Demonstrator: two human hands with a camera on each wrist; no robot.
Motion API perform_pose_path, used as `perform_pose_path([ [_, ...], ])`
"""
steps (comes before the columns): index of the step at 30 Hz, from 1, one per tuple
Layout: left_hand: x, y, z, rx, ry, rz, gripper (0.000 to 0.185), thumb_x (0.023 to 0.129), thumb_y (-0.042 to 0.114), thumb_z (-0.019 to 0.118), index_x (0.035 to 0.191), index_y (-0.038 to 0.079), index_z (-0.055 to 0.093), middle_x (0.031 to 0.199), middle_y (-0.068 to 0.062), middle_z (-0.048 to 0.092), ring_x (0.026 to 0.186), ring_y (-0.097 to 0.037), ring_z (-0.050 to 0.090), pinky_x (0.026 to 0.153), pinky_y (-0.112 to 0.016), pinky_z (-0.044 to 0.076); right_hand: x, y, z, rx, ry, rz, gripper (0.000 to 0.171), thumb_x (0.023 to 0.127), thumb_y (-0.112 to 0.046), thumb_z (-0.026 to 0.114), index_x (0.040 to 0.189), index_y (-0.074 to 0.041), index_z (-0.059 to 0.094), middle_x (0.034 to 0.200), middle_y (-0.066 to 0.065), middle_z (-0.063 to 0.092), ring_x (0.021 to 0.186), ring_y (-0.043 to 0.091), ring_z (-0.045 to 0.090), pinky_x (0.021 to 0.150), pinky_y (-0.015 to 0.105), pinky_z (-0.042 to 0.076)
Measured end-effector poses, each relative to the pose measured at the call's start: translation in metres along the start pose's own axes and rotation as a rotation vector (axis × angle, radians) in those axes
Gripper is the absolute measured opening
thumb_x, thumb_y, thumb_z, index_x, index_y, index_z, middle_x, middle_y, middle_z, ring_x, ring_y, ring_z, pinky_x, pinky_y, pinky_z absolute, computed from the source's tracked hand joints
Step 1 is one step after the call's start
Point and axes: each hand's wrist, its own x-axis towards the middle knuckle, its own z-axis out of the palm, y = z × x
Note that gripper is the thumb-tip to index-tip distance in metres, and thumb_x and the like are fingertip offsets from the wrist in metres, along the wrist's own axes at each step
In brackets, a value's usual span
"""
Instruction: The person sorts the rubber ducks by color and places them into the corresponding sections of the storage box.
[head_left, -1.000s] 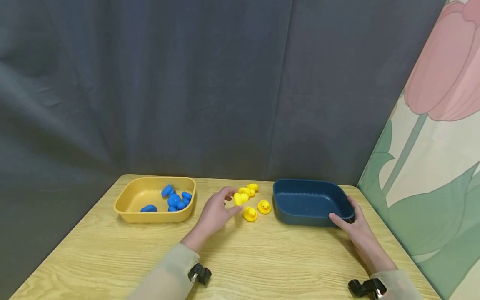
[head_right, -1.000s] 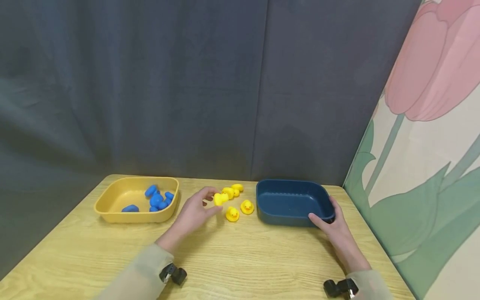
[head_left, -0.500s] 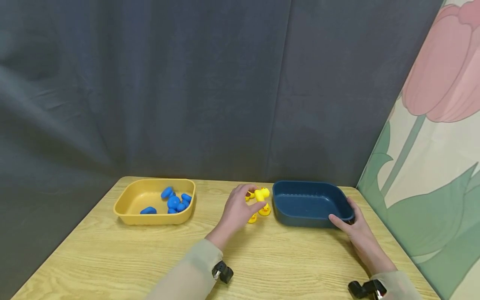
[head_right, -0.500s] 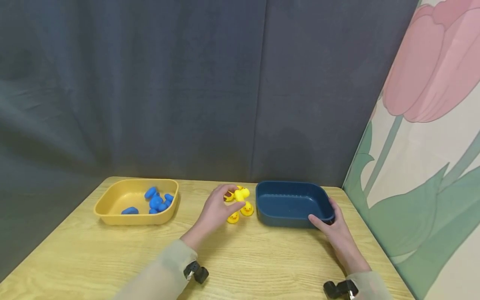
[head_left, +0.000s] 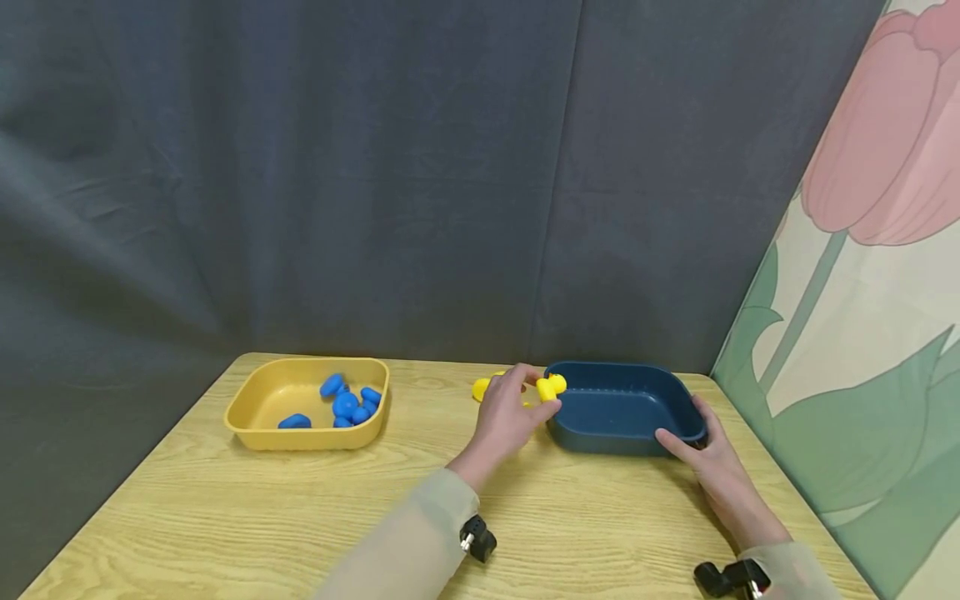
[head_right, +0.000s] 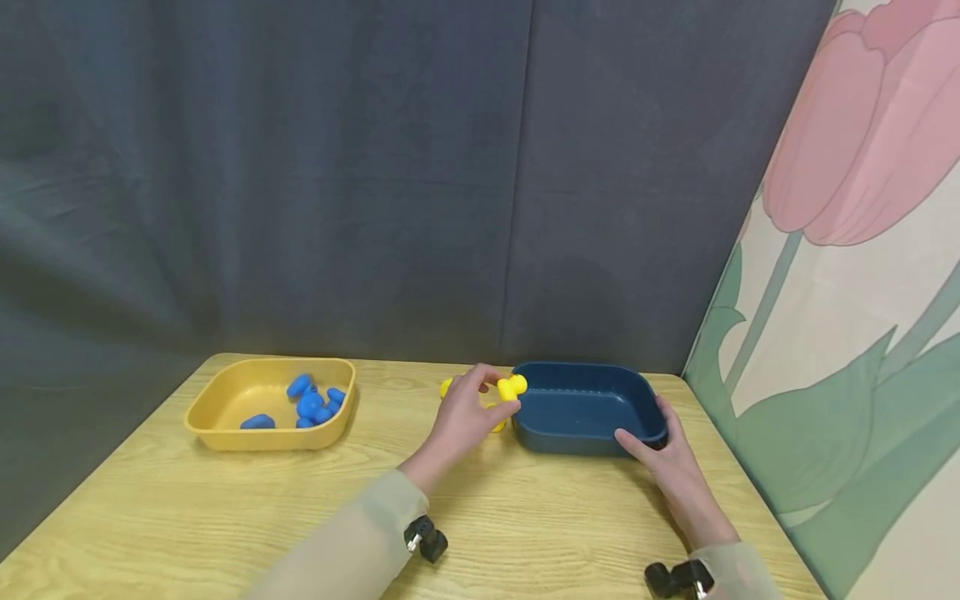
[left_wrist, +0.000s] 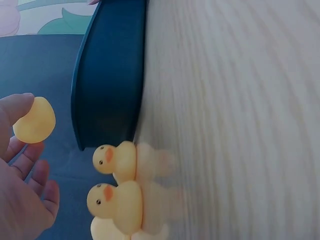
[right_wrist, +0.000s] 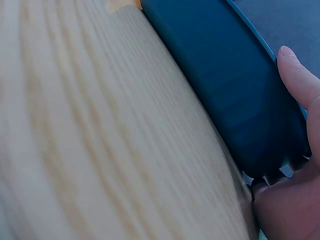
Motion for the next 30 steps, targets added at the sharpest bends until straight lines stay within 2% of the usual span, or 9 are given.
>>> perform_pose_path([
  [4,0.001,0.001,0.011,0.043,-0.002,-0.008,0.043,0.096,0.035,0.090,0.130,0.017,0.071,0.126,0.002,0.071,0.110,-0.021,0.056,0.088,-0.036,0.051,0.000,0.000,-0.001,0.007,-0.001,-0.002,0.109,0.109,-0.024,0.073,0.177,-0.017,-0.012,0.183,0.012,-0.017,0.167,0.039,-0.014,0.134,0.062,0.000],
  [12,0.002,0.006,0.029,0.080,-0.033,-0.037,0.043,0.097,0.038,0.089,0.132,0.020,0.071,0.131,0.005,0.072,0.122,-0.023,0.057,0.101,-0.040,0.053,-0.003,0.001,-0.003,0.014,0.004,-0.006,0.108,0.110,-0.024,0.072,0.177,-0.017,-0.013,0.183,0.013,-0.016,0.167,0.040,-0.012,0.134,0.060,0.000],
  [18,0.000,0.007,0.034,0.086,-0.040,-0.052,0.043,0.098,0.040,0.088,0.132,0.021,0.071,0.130,0.008,0.071,0.122,-0.022,0.056,0.104,-0.041,0.050,-0.002,0.001,-0.001,0.021,-0.007,-0.001,0.108,0.110,-0.026,0.071,0.177,-0.018,-0.014,0.183,0.013,-0.016,0.167,0.038,-0.011,0.134,0.057,0.001],
  [26,0.000,0.007,0.039,0.118,-0.047,-0.041,0.044,0.098,0.041,0.086,0.134,0.020,0.070,0.130,0.008,0.072,0.122,-0.022,0.056,0.107,-0.042,0.047,-0.003,0.002,-0.001,0.014,-0.007,0.009,0.107,0.111,-0.028,0.069,0.177,-0.020,-0.015,0.183,0.011,-0.015,0.168,0.037,-0.009,0.135,0.042,0.003],
  [30,0.000,0.006,0.040,0.129,-0.054,-0.022,0.050,0.100,0.041,0.085,0.141,0.019,0.069,0.136,0.006,0.071,0.127,-0.023,0.056,0.111,-0.044,0.046,-0.002,0.001,-0.003,0.014,-0.006,0.008,0.107,0.111,-0.027,0.069,0.177,-0.020,-0.015,0.183,0.010,-0.017,0.168,0.037,-0.011,0.135,0.049,0.001],
])
